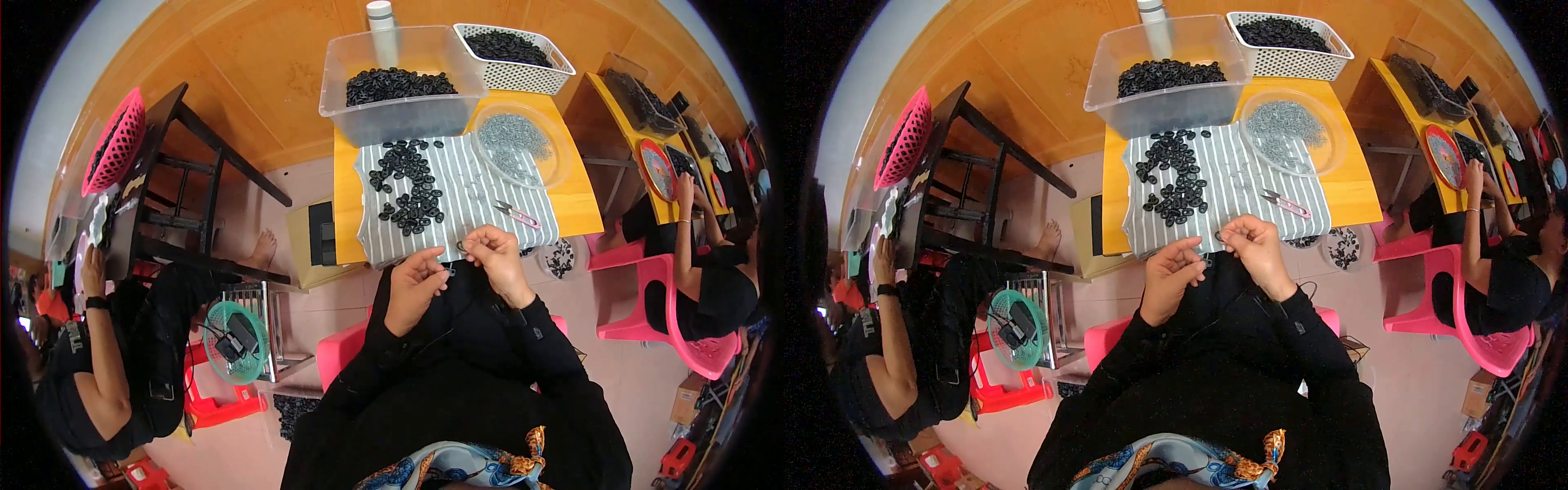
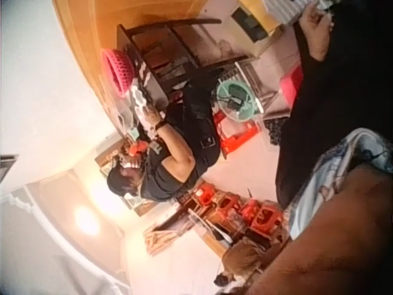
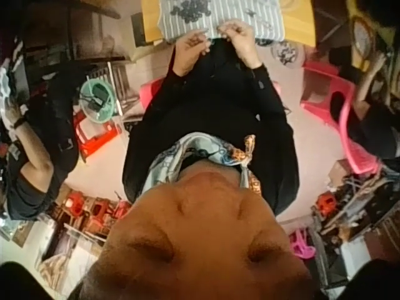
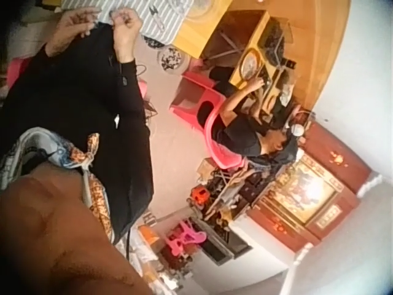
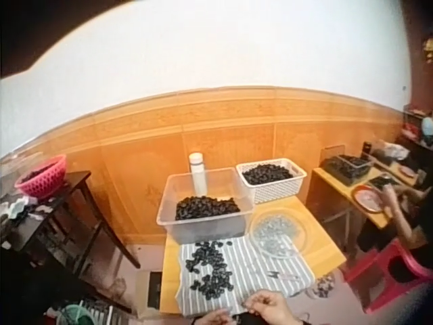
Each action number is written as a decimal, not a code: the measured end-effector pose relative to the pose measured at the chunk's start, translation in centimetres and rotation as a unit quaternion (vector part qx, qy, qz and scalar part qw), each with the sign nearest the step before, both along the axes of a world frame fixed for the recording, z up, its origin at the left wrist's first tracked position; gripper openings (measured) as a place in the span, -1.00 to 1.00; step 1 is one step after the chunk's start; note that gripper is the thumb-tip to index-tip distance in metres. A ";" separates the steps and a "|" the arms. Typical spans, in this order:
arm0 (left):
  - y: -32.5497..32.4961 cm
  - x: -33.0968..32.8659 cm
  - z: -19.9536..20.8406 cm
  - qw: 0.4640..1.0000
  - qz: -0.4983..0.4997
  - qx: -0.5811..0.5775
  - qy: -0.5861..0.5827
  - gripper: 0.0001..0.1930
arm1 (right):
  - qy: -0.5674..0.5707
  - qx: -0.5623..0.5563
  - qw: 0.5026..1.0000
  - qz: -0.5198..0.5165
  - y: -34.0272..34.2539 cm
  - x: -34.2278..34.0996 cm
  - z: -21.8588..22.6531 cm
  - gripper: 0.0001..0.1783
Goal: Sorting and inspecting small black plastic or rubber components at a workstation.
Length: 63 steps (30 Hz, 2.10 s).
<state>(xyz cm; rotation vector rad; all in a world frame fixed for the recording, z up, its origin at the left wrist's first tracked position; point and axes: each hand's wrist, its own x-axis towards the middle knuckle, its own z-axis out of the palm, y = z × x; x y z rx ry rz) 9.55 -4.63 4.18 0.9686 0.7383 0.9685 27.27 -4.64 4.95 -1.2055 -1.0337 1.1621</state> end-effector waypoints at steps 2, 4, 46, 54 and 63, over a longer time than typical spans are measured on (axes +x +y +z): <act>-0.1 0.2 0.4 1.000 -0.006 0.000 -0.001 -0.59 | 0.053 -0.049 0.997 0.008 -1.1 -0.5 0.8 -0.97; -0.3 0.6 0.5 1.000 -0.022 0.006 -0.002 -0.59 | 0.051 -0.050 0.997 0.008 -2.0 -0.6 0.7 -0.96; -1.8 1.8 2.2 0.985 0.047 0.159 0.046 -0.74 | -0.108 0.167 0.979 0.033 -4.4 -0.6 2.6 -0.71; -2.4 1.9 3.0 0.971 0.068 0.217 0.079 -0.78 | -0.103 0.191 0.976 -0.023 -5.1 -1.9 3.1 -0.76; -2.9 2.1 4.0 0.968 0.064 0.232 0.076 -0.84 | -0.170 0.235 0.956 -0.048 -6.0 -2.0 4.4 -0.82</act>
